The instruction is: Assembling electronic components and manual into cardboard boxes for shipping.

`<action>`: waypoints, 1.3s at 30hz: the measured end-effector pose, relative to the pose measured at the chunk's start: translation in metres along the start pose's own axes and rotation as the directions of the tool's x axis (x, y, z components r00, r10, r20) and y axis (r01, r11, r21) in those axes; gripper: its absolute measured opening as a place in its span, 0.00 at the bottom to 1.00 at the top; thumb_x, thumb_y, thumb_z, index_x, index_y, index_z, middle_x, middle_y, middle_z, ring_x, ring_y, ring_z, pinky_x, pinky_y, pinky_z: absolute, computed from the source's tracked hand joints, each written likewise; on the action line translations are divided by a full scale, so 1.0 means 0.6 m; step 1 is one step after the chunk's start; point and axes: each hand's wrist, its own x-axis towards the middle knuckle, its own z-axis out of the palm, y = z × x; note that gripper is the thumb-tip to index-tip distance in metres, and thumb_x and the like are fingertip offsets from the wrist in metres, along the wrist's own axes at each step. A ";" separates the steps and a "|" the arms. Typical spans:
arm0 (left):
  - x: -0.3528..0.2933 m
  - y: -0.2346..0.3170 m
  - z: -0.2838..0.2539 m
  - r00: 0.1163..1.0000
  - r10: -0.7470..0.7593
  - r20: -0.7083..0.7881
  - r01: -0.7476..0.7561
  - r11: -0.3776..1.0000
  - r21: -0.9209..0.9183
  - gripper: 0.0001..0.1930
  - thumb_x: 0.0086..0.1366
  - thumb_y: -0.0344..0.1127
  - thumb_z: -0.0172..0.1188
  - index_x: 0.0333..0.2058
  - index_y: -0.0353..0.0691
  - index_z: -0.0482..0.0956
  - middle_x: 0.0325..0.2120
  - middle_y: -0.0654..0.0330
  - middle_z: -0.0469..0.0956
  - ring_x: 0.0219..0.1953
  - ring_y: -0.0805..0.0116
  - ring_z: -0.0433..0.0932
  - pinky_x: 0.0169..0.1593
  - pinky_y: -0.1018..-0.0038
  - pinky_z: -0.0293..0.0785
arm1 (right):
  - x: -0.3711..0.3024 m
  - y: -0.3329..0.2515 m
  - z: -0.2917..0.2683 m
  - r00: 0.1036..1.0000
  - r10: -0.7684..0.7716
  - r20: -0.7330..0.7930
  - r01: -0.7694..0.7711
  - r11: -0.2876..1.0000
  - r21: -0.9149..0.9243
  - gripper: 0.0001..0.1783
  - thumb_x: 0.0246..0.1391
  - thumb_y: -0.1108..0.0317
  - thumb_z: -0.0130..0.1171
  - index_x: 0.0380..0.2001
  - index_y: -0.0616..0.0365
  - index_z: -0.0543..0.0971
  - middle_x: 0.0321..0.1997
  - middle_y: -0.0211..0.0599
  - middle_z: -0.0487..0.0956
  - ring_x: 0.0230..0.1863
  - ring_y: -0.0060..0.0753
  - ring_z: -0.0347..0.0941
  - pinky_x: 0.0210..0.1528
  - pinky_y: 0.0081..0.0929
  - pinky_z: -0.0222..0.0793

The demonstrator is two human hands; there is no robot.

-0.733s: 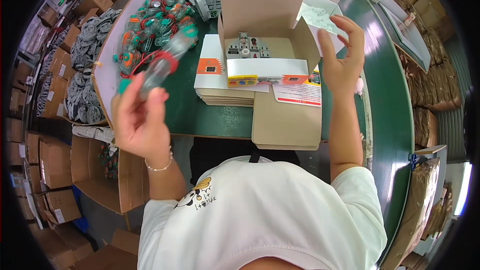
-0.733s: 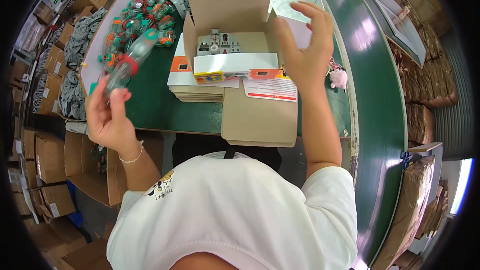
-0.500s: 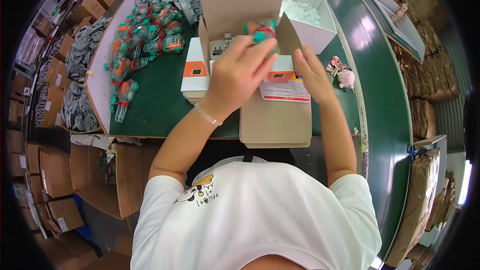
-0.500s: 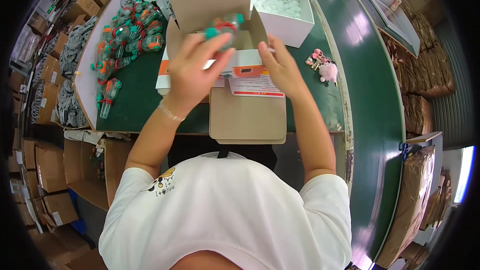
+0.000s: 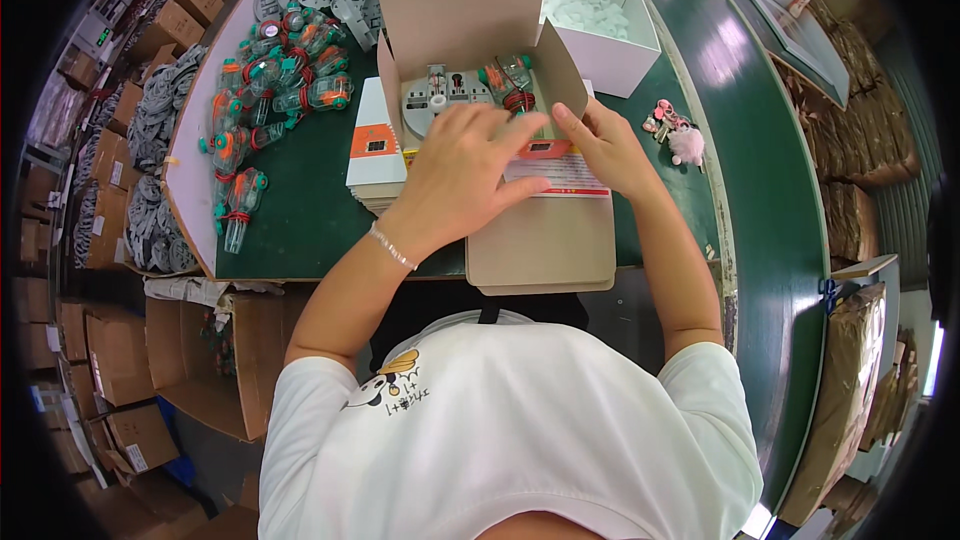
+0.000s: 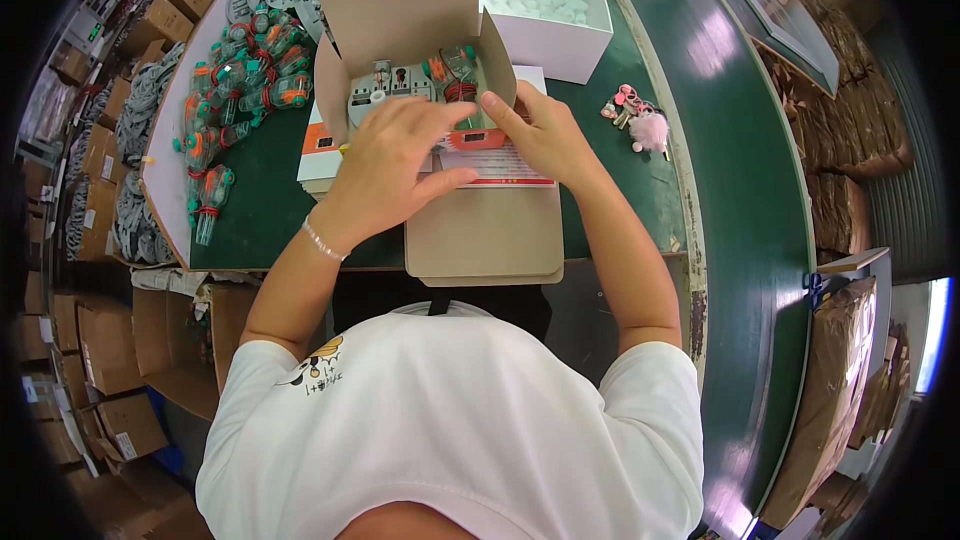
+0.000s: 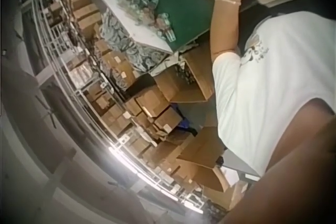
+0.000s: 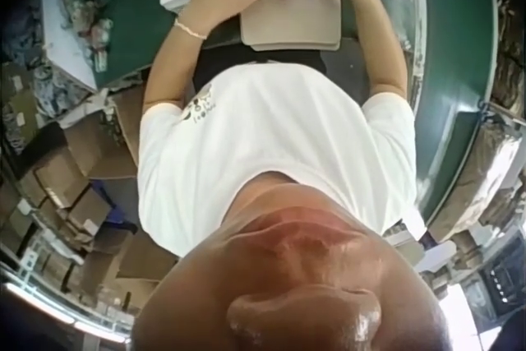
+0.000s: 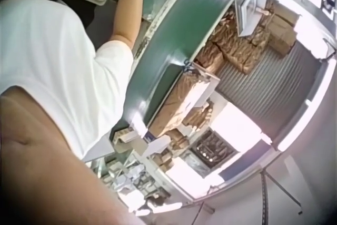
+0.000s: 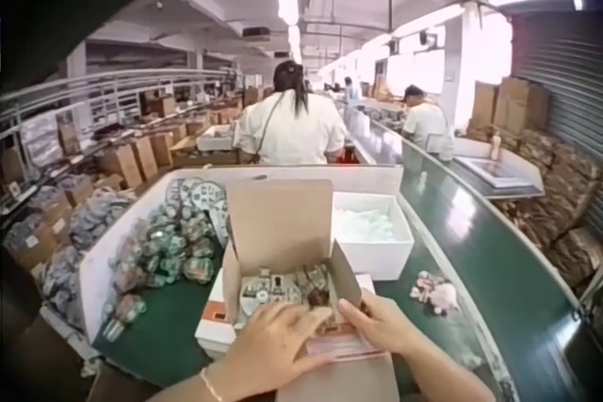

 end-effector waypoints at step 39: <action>-0.121 -0.163 -0.035 0.752 -0.618 -0.229 0.641 0.766 0.039 0.32 0.51 0.42 0.75 0.50 0.34 0.70 0.43 0.53 0.75 0.47 0.59 0.73 0.51 0.64 0.71 | -0.404 0.336 -0.411 -0.149 -0.225 -0.963 -0.889 0.457 0.031 0.33 0.55 0.47 0.50 0.46 0.71 0.79 0.43 0.61 0.81 0.47 0.66 0.76 0.53 0.52 0.70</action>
